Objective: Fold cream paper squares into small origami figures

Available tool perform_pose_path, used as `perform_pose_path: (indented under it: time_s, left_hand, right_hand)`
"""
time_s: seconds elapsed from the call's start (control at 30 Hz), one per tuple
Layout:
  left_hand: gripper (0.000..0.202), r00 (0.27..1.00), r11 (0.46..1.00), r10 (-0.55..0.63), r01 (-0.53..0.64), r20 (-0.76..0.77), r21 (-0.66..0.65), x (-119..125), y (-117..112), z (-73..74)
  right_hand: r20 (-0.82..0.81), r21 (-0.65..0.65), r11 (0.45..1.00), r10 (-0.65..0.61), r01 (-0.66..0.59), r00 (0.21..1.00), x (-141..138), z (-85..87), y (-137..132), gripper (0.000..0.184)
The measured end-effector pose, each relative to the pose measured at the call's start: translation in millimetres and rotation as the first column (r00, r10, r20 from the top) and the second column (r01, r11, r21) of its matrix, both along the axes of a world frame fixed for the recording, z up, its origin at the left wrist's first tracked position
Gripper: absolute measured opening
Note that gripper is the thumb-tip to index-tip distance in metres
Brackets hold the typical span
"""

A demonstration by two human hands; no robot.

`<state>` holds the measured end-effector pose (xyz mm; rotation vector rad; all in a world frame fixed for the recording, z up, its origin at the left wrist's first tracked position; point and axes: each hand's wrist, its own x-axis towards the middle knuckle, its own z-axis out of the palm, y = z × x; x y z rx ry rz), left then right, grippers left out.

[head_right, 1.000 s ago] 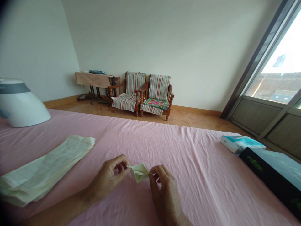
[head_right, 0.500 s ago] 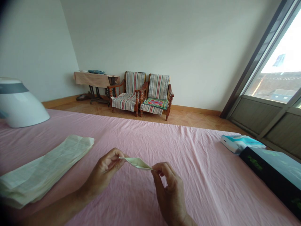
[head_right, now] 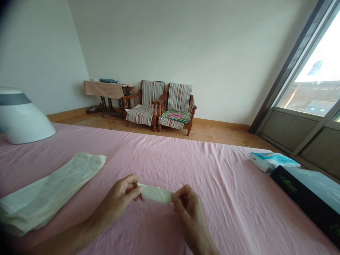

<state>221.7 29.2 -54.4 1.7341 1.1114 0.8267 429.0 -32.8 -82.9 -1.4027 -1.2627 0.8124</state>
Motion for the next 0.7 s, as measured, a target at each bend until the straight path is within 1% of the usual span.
perform_pose_path:
  time_s: [0.03,0.07,0.13,0.2,0.27,0.37,0.43,0.53,0.6,0.63,0.7]
  left_hand:
    - [0.014,0.994,0.999,0.003,0.003,-0.113,0.047,0.0,-1.1,-0.9]
    - [0.012,0.972,0.994,0.015,0.01,-0.232,0.104,0.3,-2.2,-1.8]
    - [0.011,0.902,0.977,0.056,0.038,-0.427,0.209,1.7,-4.1,-3.2]
    - [0.012,0.868,0.967,0.076,0.056,-0.491,0.248,3.9,-4.8,-3.7]
    - [0.013,0.857,0.964,0.079,0.063,-0.509,0.257,6.2,-4.2,-3.6]
    - [0.013,0.846,0.957,0.09,0.072,-0.525,0.28,7.4,-2.5,-3.1]
    - [0.013,0.848,0.952,0.091,0.08,-0.522,0.295,6.4,-2.0,-3.6]
    - [0.018,0.865,0.94,0.088,0.093,-0.495,0.329,4.5,-2.0,-6.3]
    - [0.029,0.894,0.909,0.073,0.123,-0.442,0.398,3.8,-1.9,-8.8]
    - [0.032,0.908,0.883,0.042,0.161,-0.416,0.441,3.6,-1.7,-10.0]
    - [0.028,0.912,0.805,-0.075,0.294,-0.404,0.515,2.6,-1.1,-11.2]
  right_hand:
    - [0.031,-0.028,0.999,-0.03,0.031,0.999,-0.8,-3.0,-0.3,0.016]
    - [0.075,-0.043,0.996,-0.07,0.073,0.995,-2.1,-5.5,-0.8,0.013]
    - [0.19,-0.051,0.988,-0.132,0.144,0.973,-5.2,-8.4,-2.1,0.011]
    - [0.325,-0.044,0.984,-0.149,0.172,0.934,-7.8,-8.5,-3.3,0.01]
    - [0.466,-0.012,0.982,-0.162,0.189,0.87,-9.2,-6.8,-3.9,0.011]
    - [0.646,0.029,0.976,-0.184,0.217,0.741,-9.8,-3.2,-3.9,0.01]
    - [0.715,0.022,0.976,-0.166,0.216,0.679,-9.8,-1.0,-3.8,0.009]
    - [0.76,0.022,0.982,-0.139,0.189,0.634,-9.7,1.1,-4.1,0.008]
    - [0.782,0.04,0.985,-0.137,0.17,0.608,-9.4,1.8,-4.5,0.009]
    - [0.79,0.045,0.986,-0.135,0.164,0.598,-9.3,1.9,-4.7,0.009]
    - [0.794,0.043,0.988,-0.125,0.15,0.595,-8.9,2.1,-5.2,0.01]
